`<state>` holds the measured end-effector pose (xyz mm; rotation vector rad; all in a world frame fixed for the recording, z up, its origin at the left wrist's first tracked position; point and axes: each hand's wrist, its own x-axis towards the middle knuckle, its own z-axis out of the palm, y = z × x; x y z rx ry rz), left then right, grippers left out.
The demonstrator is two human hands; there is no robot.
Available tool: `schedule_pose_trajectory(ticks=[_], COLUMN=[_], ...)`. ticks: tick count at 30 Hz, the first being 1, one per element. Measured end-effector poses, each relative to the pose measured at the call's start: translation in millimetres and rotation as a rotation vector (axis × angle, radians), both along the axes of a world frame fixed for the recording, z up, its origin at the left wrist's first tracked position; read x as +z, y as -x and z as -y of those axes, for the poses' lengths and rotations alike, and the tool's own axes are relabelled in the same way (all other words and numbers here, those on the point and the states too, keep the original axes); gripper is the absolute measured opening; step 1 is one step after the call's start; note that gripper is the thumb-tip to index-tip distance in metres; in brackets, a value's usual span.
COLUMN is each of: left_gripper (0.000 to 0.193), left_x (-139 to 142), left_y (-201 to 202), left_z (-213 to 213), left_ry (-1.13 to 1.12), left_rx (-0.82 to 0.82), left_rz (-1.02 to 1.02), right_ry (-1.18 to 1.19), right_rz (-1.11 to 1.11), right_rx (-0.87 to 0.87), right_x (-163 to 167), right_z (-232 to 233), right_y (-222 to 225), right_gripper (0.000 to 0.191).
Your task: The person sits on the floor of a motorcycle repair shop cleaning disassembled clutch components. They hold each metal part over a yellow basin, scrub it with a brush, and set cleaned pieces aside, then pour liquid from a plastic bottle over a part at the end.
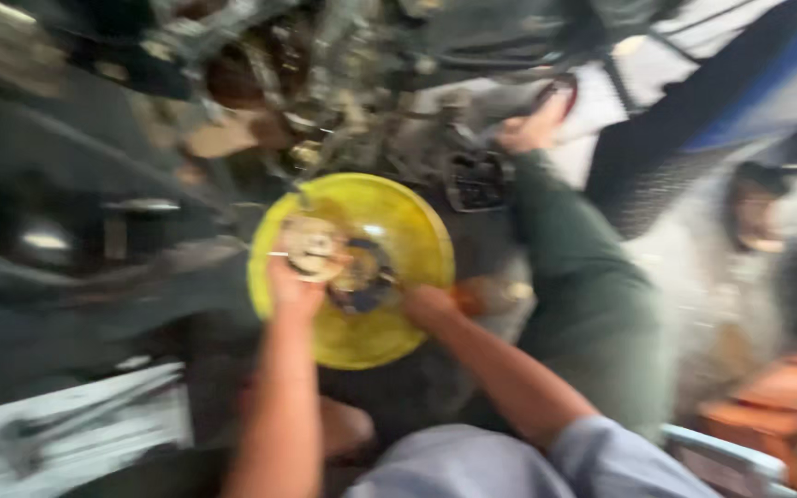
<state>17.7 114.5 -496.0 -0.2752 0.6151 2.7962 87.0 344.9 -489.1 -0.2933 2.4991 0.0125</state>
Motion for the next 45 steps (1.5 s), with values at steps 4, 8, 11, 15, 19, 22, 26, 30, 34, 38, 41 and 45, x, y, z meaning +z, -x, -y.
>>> schedule_pose_trajectory(ticks=[4, 8, 11, 15, 19, 22, 26, 30, 34, 38, 41, 45], left_gripper=[0.053, 0.053, 0.05, 0.057, 0.06, 0.06, 0.057, 0.052, 0.054, 0.051, 0.052, 0.051], left_x=[-5.4, -9.0, -2.4, 10.6, 11.7, 5.9, -1.9, -2.5, 1.6, 4.2, 1.8, -1.5], left_y=[-5.0, -2.3, 2.1, -1.3, -9.1, -6.7, 1.8, -1.2, -1.4, -0.1, 3.4, 1.5], left_z=[6.0, 8.9, 9.4, 2.1, -19.3, -18.9, -12.9, -20.6, -19.0, -10.4, -0.7, -9.0], left_ry=[-0.025, -0.017, -0.107, -0.006, 0.119, 0.157, 0.145, 0.058, 0.095, 0.156, 0.041, 0.088], left_rx=[-0.109, -0.096, -0.084, -0.189, -0.182, -0.104, -0.1, -0.2, -0.086, -0.081, -0.149, -0.06], left_rz=[0.066, 0.14, 0.196, 0.085, 0.109, 0.048, 0.049, 0.08, -0.018, 0.067, 0.057, 0.015], right_ry=[0.249, 0.757, 0.945, 0.793, 0.807, 0.687, 0.65, 0.318, 0.632, 0.518, 0.486, 0.277], right_rz=[-0.158, -0.262, -0.446, -0.439, -0.57, -0.547, -0.646, -1.041, -0.773, -0.63, -0.991, -0.723], right_rx=[-0.142, -0.398, -0.196, -0.149, 0.139, 0.142, 0.225, 0.67, 0.38, 0.367, 0.682, 0.489], right_x=[29.4, 75.9, 96.8, 91.5, 72.2, 59.1, 38.6, 19.8, 15.8, 20.6, 23.5, 26.7], right_z=[-13.4, 10.2, 25.9, 21.3, 2.0, -3.3, -3.1, -15.5, -22.3, -10.8, -4.1, -10.6], right_y=[6.0, 8.7, 5.2, 0.3, -1.5, -0.4, -1.7, -6.1, -7.1, -2.9, 0.3, -1.6], right_gripper=[0.045, 0.039, 0.044, 0.044, 0.048, 0.046, 0.04, 0.036, 0.047, 0.057, 0.053, 0.052])
